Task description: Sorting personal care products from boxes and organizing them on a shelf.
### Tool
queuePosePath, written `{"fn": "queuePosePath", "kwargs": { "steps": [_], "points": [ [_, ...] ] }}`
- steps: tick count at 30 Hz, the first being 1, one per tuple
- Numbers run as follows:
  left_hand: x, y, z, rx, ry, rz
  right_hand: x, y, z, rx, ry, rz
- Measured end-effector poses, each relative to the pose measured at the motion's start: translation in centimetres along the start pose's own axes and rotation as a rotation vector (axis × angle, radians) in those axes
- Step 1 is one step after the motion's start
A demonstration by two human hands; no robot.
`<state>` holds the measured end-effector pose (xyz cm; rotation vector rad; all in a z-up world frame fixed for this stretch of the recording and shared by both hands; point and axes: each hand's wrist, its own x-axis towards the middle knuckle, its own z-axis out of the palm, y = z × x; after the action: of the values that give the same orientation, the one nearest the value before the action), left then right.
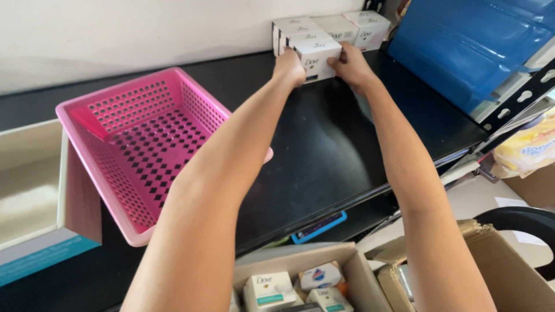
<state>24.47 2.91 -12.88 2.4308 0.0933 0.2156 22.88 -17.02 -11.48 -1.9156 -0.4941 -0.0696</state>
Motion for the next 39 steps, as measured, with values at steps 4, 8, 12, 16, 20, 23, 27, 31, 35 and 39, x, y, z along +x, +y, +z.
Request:
{"fn": "queuePosePath", "kwargs": {
  "steps": [4, 8, 12, 16, 20, 23, 27, 31, 35, 39],
  "points": [
    [0.8, 0.3, 0.3, 0.082, -0.114, 0.024, -0.6, -0.2, -0.3, -0.063, 0.020, -0.037],
    [1.6, -0.3, 0.9, 0.175, -0.077, 0.037, -0.2, 0.7, -0.9, -0.139, 0.031, -0.057],
    [-4.0, 1.8, -2.1, -0.014, 0.019, 0.053, -1.2, -1.9, -1.6, -0.438, 0.084, -0.063],
    [-9.5, 4.7, -6.6, -0.101, 0.052, -0.051, -3.6, -6.5, -3.8, -0.406, 0.030, -0.046],
    [-7.0, 4.8, -8.7, -0.162, 0.084, 0.093, -4.4, -9.1, -4.1, -0.176, 0.098, -0.129],
    [-2.5, 5.4, -10.7, -0.177, 0.251, 0.515, -2.2, -9.3, -3.1, -0.016, 0.262, -0.243],
    [-0.5, 4.9, -12.1, -0.100, 0.333, 0.457, 1.3, -8.5, -0.8, -0.158, 0.373, -0.389],
    [2.5, 3.7, -10.9, -0.108, 0.575, 0.446, 6.0, -8.3, 0.4, -0.120, 0.343, -0.367],
    [3.2, 3.8, -10.2, -0.081, 0.643, 0.385, 8.5, -6.5, 1.6, -0.044, 0.331, -0.330],
    [9.9, 1.5, -6.6, -0.721, 0.551, 0.126, 10.7, -4.7, 2.0, 0.097, 0.280, -0.211]
  ]
}}
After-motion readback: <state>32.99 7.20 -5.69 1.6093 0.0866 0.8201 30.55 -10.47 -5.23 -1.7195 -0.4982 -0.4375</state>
